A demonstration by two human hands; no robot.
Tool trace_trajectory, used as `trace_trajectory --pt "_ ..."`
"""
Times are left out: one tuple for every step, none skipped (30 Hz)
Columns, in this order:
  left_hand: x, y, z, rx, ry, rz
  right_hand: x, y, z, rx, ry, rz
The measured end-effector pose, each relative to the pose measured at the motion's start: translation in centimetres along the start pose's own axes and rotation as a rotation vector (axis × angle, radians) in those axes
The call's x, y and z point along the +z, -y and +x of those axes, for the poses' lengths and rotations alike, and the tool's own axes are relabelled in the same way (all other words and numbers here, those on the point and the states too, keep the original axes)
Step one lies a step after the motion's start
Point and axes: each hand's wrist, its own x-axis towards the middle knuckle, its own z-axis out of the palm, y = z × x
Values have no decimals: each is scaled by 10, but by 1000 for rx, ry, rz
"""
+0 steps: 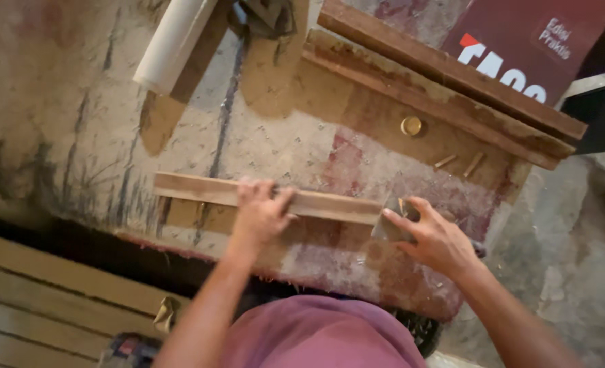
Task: The person scrapes a long wooden plank on a workbench using a metal scraper. They hold the plank with the left hand and scrape along its length with the right hand, occasionally flipping the plank to work on different sides.
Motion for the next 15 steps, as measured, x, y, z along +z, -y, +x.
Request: trace_trajectory --pt "3 -13 6 22 -7 -35 5 -3 -1 -15 -24 13" --pt "3 -26 11 10 42 -95 12 -4 0 -36 -7 -38" --pt "2 -38 14 -4 97 -160 20 -5 2 -56 17 -87" --pt "-3 -45 15 -18 151 -223 26 -6 3 -78 40 -134" --pt "-9 -45 17 -1 123 -238 32 -6 3 -99 26 -151" --pt "-16 -40 19 17 95 -252 36 -6 1 -121 12 -167" --pt "-24 -33 18 30 70 -267 39 -6 -3 -145 1 -180" --pt "-32 -21 18 -82 -16 -177 40 -6 -8 -184 68 -258" --pt "-39 -6 19 -188 -110 -83 38 -5 -16 -222 126 -340" --pt "-45 10 19 -363 -64 -52 36 -3 -23 -257 185 -426" --pt "-48 23 18 -542 -11 -23 32 -1 -29 -228 96 -372" --pt "-45 28 15 -512 -38 42 28 4 -35 -202 15 -316" --pt "-42 34 13 -481 -64 106 25 10 -36 -173 -65 -260" --pt "-38 38 10 -444 -89 171 23 18 -33 -205 -34 -293" --pt "-33 40 7 -450 -77 135 24 29 -25 -232 -4 -323"
